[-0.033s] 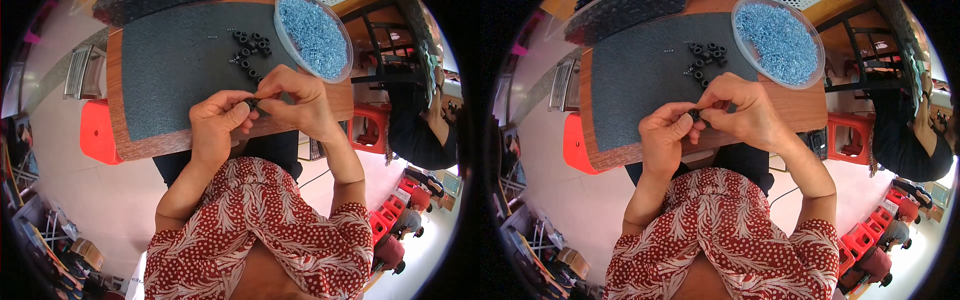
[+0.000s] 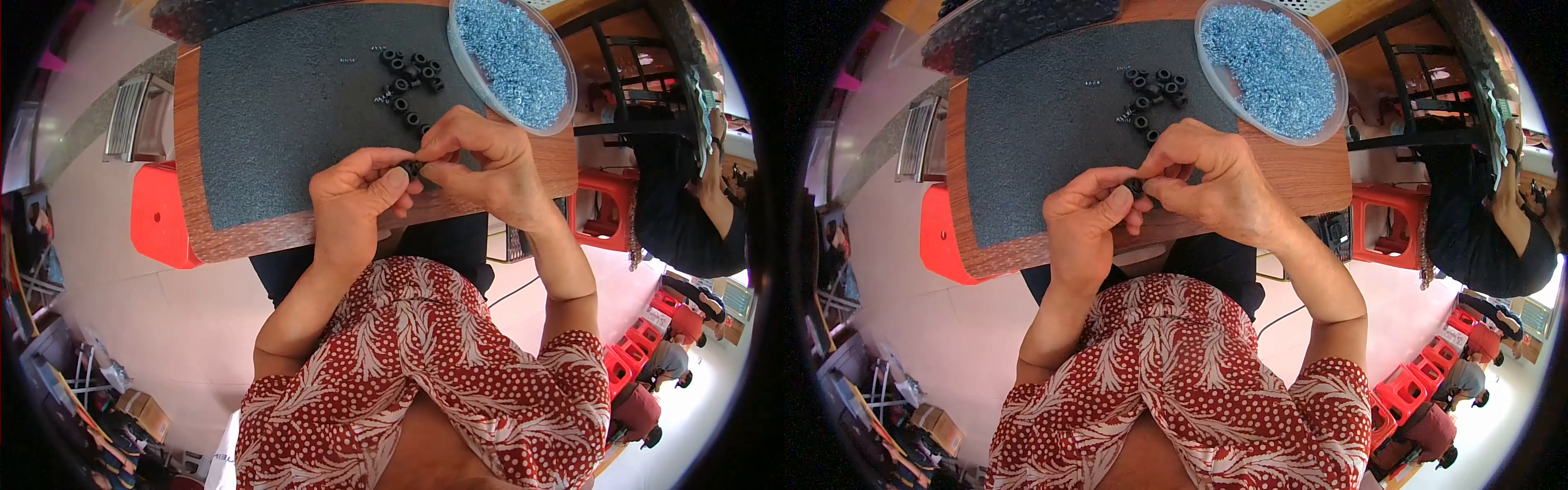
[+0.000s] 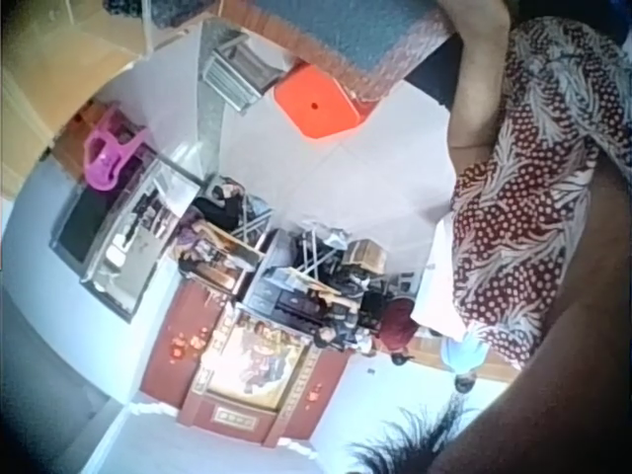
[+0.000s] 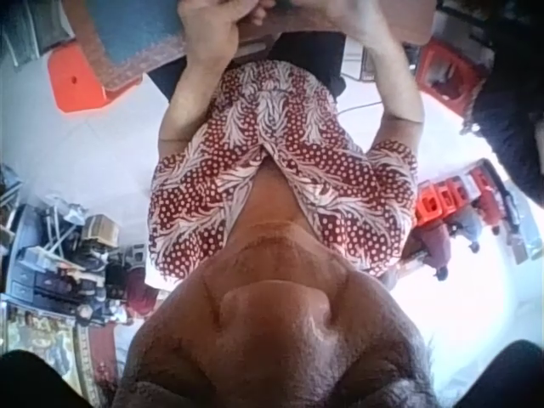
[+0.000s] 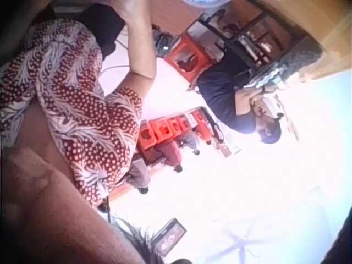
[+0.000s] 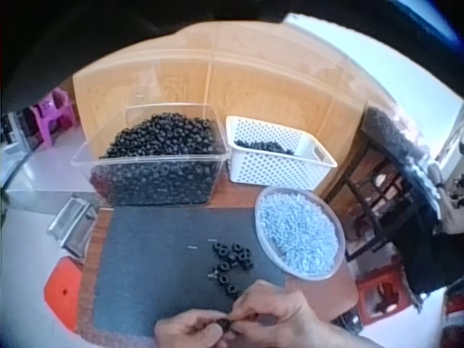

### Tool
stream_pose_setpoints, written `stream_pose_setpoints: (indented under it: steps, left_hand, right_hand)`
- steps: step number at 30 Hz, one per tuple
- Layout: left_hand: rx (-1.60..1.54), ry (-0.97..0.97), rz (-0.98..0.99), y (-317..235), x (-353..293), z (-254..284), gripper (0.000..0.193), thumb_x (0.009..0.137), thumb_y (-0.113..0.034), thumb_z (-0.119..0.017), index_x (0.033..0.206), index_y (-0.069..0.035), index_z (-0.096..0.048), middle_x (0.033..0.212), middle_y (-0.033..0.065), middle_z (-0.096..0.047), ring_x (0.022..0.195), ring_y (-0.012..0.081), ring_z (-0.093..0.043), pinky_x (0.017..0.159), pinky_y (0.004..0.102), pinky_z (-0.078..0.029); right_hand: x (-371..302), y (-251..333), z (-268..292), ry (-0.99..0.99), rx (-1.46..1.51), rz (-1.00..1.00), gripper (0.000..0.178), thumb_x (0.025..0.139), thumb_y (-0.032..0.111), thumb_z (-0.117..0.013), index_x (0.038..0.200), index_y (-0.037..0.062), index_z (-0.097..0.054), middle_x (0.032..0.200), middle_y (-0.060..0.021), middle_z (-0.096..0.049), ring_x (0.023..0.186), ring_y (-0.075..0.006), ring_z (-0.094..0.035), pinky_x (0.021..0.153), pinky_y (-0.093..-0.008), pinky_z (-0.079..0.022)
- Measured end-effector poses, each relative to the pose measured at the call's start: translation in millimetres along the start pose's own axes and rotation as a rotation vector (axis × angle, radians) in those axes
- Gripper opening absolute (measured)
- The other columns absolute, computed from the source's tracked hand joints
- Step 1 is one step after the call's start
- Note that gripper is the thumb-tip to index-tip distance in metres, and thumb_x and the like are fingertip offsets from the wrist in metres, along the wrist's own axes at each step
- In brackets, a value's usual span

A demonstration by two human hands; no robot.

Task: The person assembles small black plastic components by fitting and pressing pieces into them by hand and handles parts shown by another person.

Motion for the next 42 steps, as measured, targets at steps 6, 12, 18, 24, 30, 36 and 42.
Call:
stream_pose_setpoints:
  steps: [6,12,18,24,30,36,42]
  left_hand:
    - [0.089,-0.026,-0.036,-2.1,-1.9,1.1,0.018,0.087,-0.007,-0.058,0.102,0.004,-0.062,0.080,0.0068,-0.064,0.066,0.0073,-0.057,0.058,0.0192,-0.046]
    - [0.068,-0.029,-0.036,1.5,-0.7,1.5,0.020,0.087,-0.008,-0.059,0.103,0.003,-0.062,0.079,0.0064,-0.065,0.065,0.0069,-0.057,0.057,0.0186,-0.046]
    - [0.073,-0.041,-0.002,2.5,-0.4,3.4,0.021,0.087,-0.008,-0.059,0.105,0.003,-0.062,0.080,0.0075,-0.065,0.064,0.0079,-0.058,0.057,0.0196,-0.048]
    - [0.096,-0.021,0.000,-2.7,1.4,3.8,0.022,0.087,-0.010,-0.059,0.105,0.003,-0.061,0.079,0.0082,-0.065,0.062,0.0086,-0.058,0.055,0.0200,-0.048]
    - [0.129,0.028,0.025,-2.1,4.5,-0.5,0.022,0.088,-0.014,-0.060,0.102,0.004,-0.061,0.076,0.0074,-0.064,0.061,0.0081,-0.058,0.053,0.0192,-0.048]
    - [0.126,0.045,0.083,-1.1,6.1,0.4,0.021,0.089,-0.015,-0.059,0.100,0.002,-0.061,0.074,0.0063,-0.064,0.059,0.0068,-0.057,0.051,0.0183,-0.047]
    - [0.124,0.032,-0.024,-3.2,2.6,-2.2,0.021,0.088,-0.015,-0.060,0.099,0.002,-0.062,0.074,0.0058,-0.065,0.056,0.0060,-0.056,0.050,0.0173,-0.046]
  right_hand:
    - [-0.3,2.2,-1.8,0.020,-0.010,-0.059,0.009,0.073,0.001,-0.065,0.081,0.0000,-0.062,0.073,-0.0029,-0.055,0.072,-0.0118,-0.052,0.059,-0.0257,-0.042]
    - [0.0,9.9,-5.9,0.002,-0.226,0.170,0.010,0.069,-0.002,-0.064,0.076,-0.0007,-0.057,0.073,-0.0085,-0.054,0.072,-0.0235,-0.051,0.060,-0.0315,-0.042]
    - [-1.8,14.5,-9.2,-0.044,-0.283,0.225,0.010,0.068,-0.002,-0.065,0.074,0.0002,-0.057,0.073,-0.0084,-0.053,0.072,-0.0253,-0.049,0.060,-0.0335,-0.041]
    - [-1.7,17.8,-8.5,-0.061,-0.289,0.298,0.012,0.068,-0.003,-0.066,0.077,0.0006,-0.060,0.074,-0.0076,-0.054,0.072,-0.0248,-0.049,0.060,-0.0328,-0.041]
    - [-6.6,17.9,-9.9,-0.101,-0.326,0.294,0.015,0.068,-0.003,-0.067,0.081,0.0035,-0.063,0.075,-0.0060,-0.056,0.074,-0.0233,-0.050,0.062,-0.0312,-0.042]
    - [-11.8,11.9,-9.6,-0.156,-0.314,0.292,0.021,0.069,-0.002,-0.066,0.088,0.0067,-0.067,0.079,-0.0059,-0.057,0.074,-0.0232,-0.050,0.065,-0.0316,-0.042]
    - [-20.9,11.1,-13.0,-0.224,-0.246,0.250,0.025,0.071,-0.002,-0.065,0.094,0.0065,-0.066,0.080,-0.0063,-0.057,0.079,-0.0234,-0.051,0.068,-0.0333,-0.042]
Point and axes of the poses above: each hand's wrist, its own x-axis towards the middle knuckle, its own z-axis out of the back of the hand, y = z × x, the point moved 7 cm from there along x, towards the middle knuckle
